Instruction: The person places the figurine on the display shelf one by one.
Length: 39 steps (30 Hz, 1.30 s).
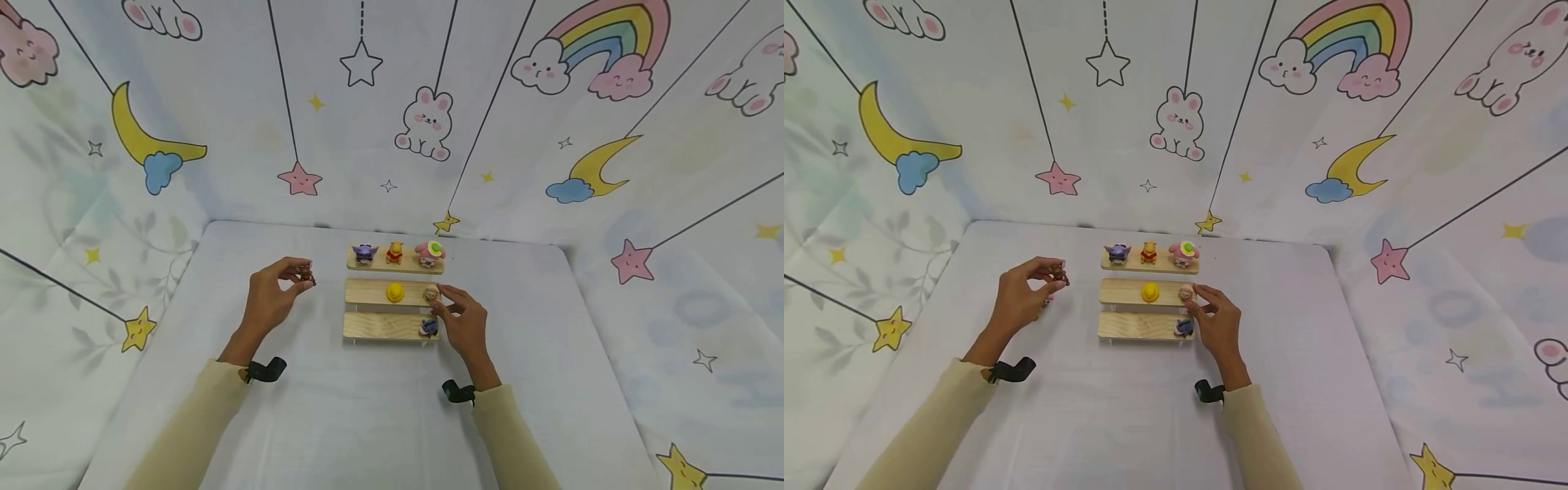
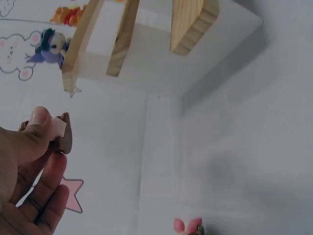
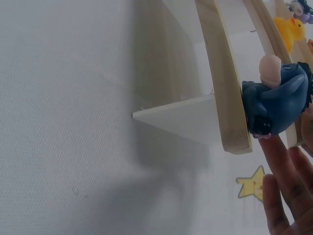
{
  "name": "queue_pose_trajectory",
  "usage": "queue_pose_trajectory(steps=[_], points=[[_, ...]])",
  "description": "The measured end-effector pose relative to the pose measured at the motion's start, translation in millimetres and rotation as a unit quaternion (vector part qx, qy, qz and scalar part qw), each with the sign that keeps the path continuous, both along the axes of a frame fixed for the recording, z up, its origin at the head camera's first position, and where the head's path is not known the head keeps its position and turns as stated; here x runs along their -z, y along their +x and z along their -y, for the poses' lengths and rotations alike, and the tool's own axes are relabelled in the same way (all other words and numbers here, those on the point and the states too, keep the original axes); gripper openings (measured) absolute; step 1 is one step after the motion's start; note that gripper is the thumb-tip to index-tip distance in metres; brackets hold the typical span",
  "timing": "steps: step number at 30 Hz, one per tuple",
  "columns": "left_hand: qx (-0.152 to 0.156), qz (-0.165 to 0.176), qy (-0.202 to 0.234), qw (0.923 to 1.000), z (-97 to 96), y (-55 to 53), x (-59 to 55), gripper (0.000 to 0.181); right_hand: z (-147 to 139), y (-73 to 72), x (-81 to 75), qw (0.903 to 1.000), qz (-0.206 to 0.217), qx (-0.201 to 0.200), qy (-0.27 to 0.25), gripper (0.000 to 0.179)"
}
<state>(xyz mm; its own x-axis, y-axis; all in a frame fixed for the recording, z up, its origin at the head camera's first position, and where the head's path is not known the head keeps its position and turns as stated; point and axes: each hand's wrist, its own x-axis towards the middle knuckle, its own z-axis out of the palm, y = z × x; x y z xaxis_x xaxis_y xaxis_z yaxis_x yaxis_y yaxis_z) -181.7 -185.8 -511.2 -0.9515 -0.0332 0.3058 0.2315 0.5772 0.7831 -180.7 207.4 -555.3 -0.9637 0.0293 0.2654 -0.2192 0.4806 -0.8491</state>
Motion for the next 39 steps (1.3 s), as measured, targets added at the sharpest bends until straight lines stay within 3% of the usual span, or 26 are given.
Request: queue_pose_trajectory(steps=[10,16,31,39], points=[[0.069,-0.003,0.017,0.9974,-41.3,5.2,-5.3,0.04,1,-0.6,1.1,1.0,-0.006,0.001,0.006,0.046],[0.087,0.003,0.024,0.9959,-61.0,3.2,-0.5,0.041,0,-0.2,1.1,0.9999,-0.015,0.0,0.0,0.045],[0.085,-0.063,0.015,0.9943,-90.8,-5.3,22.6,0.038,1,-0.4,1.8,0.9999,-0.01,-0.003,-0.009,0.046],[0.076,-0.088,0.0,0.9932,-95.3,-3.8,25.2,0.05,1,-1.0,2.4,1.0,-0.008,0.0,-0.006,0.046]])
